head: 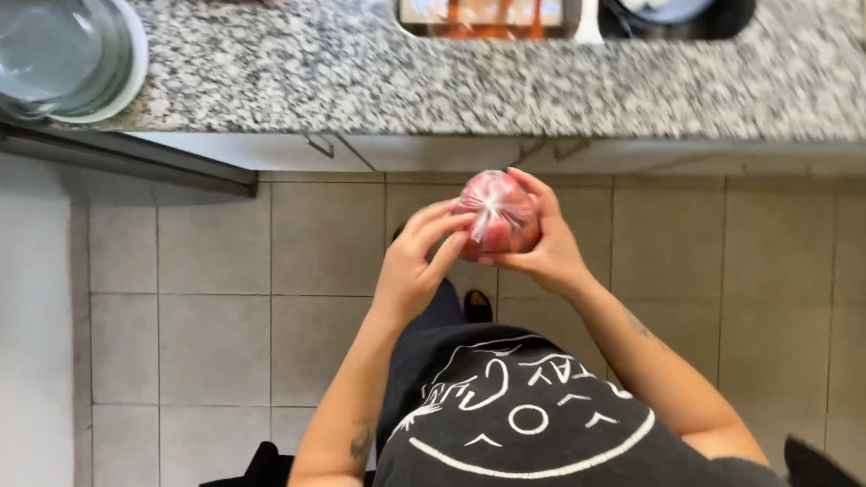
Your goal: The person scoops a yellow liquid from a bowl into small plastic containers using a spoon, then seals them with lids. They place the containers on a table with shredded vegetables and later wash cherry tomatoes in a colander.
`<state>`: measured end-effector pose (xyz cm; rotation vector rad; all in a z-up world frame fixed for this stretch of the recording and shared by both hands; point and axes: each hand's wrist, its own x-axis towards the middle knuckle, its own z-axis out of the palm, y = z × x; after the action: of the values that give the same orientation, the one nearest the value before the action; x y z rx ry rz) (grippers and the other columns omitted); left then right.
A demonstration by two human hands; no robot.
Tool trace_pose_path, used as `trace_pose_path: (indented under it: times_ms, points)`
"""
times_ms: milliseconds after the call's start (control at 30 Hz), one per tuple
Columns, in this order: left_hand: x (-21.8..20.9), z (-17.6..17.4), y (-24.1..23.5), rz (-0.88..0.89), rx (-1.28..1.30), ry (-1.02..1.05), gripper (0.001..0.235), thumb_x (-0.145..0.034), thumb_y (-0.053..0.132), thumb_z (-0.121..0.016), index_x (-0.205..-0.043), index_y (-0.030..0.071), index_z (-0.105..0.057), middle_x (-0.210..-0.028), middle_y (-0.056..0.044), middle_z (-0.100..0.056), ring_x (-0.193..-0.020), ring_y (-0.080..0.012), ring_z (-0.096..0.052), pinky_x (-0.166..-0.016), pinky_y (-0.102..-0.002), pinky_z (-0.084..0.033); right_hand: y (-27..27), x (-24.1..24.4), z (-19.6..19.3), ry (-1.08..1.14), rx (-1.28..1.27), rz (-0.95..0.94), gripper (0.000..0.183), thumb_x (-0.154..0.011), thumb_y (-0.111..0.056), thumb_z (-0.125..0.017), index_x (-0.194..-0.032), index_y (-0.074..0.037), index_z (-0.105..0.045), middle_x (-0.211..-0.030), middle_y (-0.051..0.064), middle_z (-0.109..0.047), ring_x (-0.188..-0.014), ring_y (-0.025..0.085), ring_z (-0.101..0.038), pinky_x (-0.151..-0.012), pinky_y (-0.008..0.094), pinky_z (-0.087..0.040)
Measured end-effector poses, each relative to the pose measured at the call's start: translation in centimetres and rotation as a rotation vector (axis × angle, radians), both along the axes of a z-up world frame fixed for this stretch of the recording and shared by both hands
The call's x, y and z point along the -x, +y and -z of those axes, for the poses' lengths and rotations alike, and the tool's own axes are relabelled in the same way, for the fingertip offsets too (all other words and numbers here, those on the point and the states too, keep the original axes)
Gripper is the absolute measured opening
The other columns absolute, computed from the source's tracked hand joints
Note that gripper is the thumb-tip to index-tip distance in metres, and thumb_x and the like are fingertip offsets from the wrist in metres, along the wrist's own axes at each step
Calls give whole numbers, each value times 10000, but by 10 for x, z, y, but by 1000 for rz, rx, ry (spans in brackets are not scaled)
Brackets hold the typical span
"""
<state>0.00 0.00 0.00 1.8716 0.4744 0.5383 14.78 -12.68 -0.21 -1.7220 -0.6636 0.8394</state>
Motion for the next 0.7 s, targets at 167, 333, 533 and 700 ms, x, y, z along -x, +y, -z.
trace_pose_path:
  times_ms: [167, 333, 533, 700]
  points:
    - [-88, 64, 98, -244, -434, 74, 109, -881, 360, -608, -987, 336, -610, -1008, 137, -549, -896, -121, -622, -758, -306, -519, 105, -61, 39, -58, -42, -3, 969, -536, -185, -888, -1374, -253, -405, -1186, 111, -567, -1096, 225, -554, -998, 394, -417]
    - [-120, 81, 207, -355, -871, 237, 197, -913, 336, -515, -1060, 443, -591, -1000, 183, -546, -907, -38, -572, -707, -223, -457, 233, -106, 119, -23, -139, -123, 967, -539, -213, -909, -1352, -222, -385, -1194, 144, -541, -1098, 282, -538, -979, 442, -415]
    - [-117, 120, 253, -318, -589, 271, 241, -815, 316, -654, -1047, 318, -590, -845, 117, -649, -817, -145, -642, -722, -308, -485, 274, -126, 88, -250, -107, -354, 907, -534, -221, -893, -1275, -76, -391, -1284, 222, -500, -1266, 459, -369, -1032, 598, -264]
    - [-120, 91, 259, -272, -678, 268, 113, -789, 290, -682, -888, 306, -631, -829, 129, -652, -799, -129, -627, -696, -315, -435, 282, -155, 85, -513, -306, -379, 168, -762, -231, -804, -881, -179, -697, -877, 4, -609, -901, 228, -601, -836, 375, -449]
